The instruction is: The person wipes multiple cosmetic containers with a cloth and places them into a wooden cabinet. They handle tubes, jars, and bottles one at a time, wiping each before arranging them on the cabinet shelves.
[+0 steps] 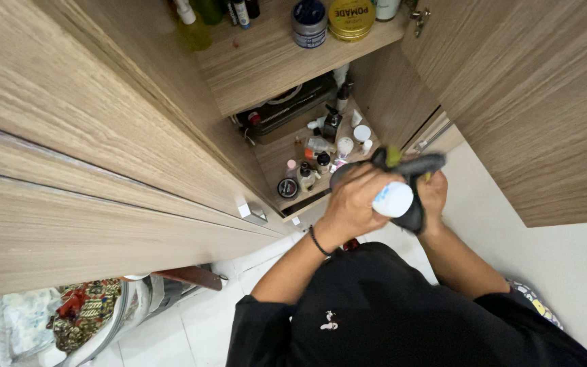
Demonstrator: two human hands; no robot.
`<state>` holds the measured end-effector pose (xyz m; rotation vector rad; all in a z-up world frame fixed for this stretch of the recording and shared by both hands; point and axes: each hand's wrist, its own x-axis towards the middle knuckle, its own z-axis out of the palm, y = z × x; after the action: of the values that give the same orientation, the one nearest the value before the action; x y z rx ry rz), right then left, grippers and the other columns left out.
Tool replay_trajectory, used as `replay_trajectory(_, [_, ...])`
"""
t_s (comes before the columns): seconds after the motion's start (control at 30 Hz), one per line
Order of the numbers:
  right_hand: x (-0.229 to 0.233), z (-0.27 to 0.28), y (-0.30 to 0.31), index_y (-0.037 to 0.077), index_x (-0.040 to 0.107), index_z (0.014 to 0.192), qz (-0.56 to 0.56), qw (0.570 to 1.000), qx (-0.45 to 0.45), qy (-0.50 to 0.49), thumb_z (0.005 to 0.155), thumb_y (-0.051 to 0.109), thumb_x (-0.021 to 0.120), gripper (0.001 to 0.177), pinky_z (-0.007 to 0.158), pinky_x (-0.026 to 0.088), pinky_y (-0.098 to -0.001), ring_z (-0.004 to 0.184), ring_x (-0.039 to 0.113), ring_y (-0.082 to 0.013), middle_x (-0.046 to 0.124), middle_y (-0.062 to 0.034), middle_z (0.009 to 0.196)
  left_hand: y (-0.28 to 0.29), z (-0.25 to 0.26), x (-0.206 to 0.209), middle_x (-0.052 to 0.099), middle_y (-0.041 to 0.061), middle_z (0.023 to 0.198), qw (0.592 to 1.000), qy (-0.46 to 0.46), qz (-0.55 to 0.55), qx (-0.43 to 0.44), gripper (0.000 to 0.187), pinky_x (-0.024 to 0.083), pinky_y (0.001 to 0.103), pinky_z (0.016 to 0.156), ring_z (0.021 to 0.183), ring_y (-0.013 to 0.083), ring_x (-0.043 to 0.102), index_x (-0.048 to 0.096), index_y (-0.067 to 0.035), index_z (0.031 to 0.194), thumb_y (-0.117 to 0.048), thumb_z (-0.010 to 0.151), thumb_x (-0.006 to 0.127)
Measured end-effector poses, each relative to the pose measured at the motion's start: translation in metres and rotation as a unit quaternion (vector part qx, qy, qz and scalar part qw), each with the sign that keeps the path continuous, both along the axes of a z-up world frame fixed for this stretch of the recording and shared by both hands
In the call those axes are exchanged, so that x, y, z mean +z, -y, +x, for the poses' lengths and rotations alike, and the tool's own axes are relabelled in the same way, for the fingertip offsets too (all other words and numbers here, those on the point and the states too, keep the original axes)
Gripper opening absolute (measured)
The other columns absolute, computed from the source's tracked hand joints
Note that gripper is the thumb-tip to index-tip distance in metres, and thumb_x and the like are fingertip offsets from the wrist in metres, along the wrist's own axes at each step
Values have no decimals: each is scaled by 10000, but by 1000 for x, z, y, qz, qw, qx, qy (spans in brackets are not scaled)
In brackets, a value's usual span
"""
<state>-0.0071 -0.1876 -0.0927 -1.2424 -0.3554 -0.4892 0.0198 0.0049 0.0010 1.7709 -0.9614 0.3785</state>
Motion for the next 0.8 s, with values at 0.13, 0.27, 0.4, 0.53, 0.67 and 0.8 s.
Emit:
replay_trajectory(0.13, [-20,5,-7,-32,592,1334,-73,995,-72,-2,1008,495,682,627,1062,490,-398,1183,623,-243,640,-141,1282,6,0,0,605,78,1455,991,-35,-121,-52,460,427,404,1175,1346,285,568,643,-112,1258,-424,936,748])
replay_trajectory(0.27, [-52,-2,-13,-24,606,1302,-154,984,-93,-13,1006,512,663,615,997,509,-384,1110,639,-233,660,-126,1221,14,-3,-1,530,98,1549,996,-17,-83,-1,542,306,448,1238,1459,304,449,610,-126,1293,-493,919,750])
replay_trajectory(0.4, [-81,-8,8,-15,619,1271,-177,975,-124,-47,1004,530,644,607,932,528,-370,1037,655,-224,681,-111,1160,7,-3,1,534,102,1534,995,-62,-39,-70,507,330,439,1234,1434,299,474,623,-133,1314,-435,929,755])
replay_trajectory(0.53, [-102,-8,41,-6,632,1240,-268,938,-205,-85,1002,547,625,602,868,548,-356,964,671,-215,702,-96,1098,-10,-1,8,680,96,1285,986,-117,9,-116,477,530,372,1098,1242,282,668,670,-143,1245,-422,877,786])
replay_trajectory(0.67, [-119,-11,68,10,658,1140,-61,977,-158,-131,1075,499,596,497,796,519,-310,857,615,-152,691,-66,987,-24,-4,17,768,97,1038,967,-205,102,-110,493,590,355,835,919,270,766,692,-156,1248,-438,851,771])
replay_trajectory(0.8, [-126,-12,86,8,635,948,-126,974,-180,-58,1066,405,620,414,686,458,-298,736,526,-145,622,-87,859,-24,-1,18,775,92,979,964,-162,177,-114,462,581,375,785,867,287,761,697,-173,1247,-458,889,757])
